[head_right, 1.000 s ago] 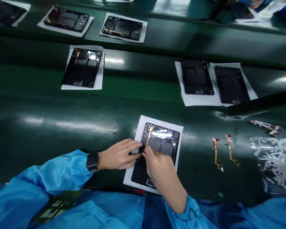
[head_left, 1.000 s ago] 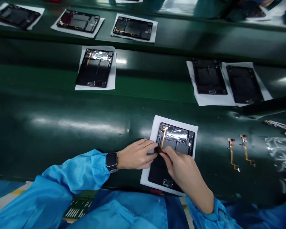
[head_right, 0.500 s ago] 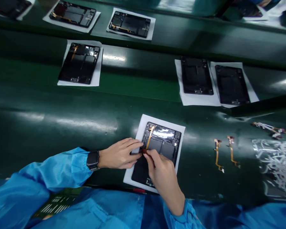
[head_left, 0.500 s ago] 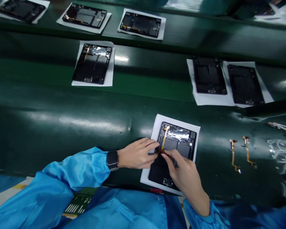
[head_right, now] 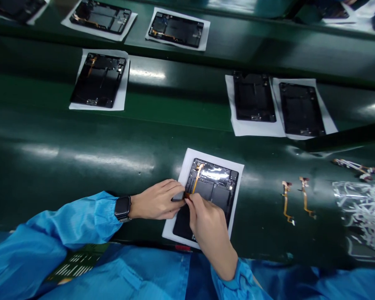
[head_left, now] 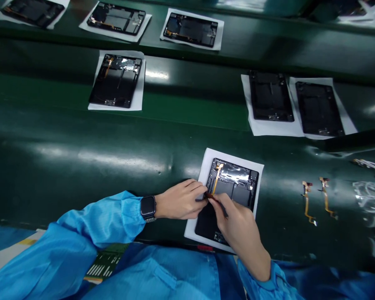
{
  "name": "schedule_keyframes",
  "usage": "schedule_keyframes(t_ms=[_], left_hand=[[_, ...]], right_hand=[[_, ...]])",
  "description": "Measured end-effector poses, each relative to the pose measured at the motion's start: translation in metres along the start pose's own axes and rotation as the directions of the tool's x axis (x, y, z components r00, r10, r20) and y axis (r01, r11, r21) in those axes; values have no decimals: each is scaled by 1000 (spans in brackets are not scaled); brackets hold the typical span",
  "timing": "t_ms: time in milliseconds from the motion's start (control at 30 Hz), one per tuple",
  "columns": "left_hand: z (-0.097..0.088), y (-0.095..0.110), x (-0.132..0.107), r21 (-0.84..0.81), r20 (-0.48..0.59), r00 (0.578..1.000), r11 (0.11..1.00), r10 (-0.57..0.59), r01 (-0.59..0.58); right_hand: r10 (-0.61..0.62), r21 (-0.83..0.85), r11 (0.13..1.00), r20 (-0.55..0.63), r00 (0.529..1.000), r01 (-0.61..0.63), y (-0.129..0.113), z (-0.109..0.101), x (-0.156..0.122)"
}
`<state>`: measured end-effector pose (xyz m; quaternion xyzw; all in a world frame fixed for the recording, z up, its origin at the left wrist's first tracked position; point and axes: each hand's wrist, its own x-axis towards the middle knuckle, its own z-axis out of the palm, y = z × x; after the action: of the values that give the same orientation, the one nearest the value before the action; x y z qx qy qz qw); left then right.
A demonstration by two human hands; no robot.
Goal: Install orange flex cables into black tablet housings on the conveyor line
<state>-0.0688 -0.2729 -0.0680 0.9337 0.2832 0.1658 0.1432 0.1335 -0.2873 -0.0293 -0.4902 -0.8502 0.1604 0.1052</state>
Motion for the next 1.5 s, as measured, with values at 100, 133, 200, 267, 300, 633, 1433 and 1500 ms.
schedule_keyframes(t_ms=[100, 133, 200, 267, 300, 633, 1433, 1500], left_hand=[[1, 0, -2, 2, 4, 1000, 1000, -3, 3], [1, 0, -3, 4, 3, 1000, 1000, -3, 3], [2, 0, -4, 13, -1, 1000, 1000, -3, 3], [1, 1, -5, 26, -3, 1000, 1000, -1, 2], [0, 1, -5, 33, 0, 1000, 999, 1, -1], [1, 1, -2, 47, 36, 999, 999, 3, -5], [-8, 13, 15, -249, 45, 875, 843, -482, 477], [-9, 14, 18, -235, 61, 865, 835, -498, 498]], right_hand=[[-13, -96, 995, 44, 999, 17, -9, -1, 11], [-13, -110, 994, 64, 998, 20, -10, -1, 14], [-12, -105, 994, 96, 995, 22, -10, -3, 17], [0, -76, 997, 96, 995, 7, -5, -6, 15], [9, -63, 998, 82, 997, -4, -2, -7, 13], [-3, -158, 987, 7, 1000, 5, -6, -1, 10], [441, 700, 600, 116, 890, -388, 14, 22, -13], [445, 707, 590, 118, 888, -390, 16, 24, -14]])
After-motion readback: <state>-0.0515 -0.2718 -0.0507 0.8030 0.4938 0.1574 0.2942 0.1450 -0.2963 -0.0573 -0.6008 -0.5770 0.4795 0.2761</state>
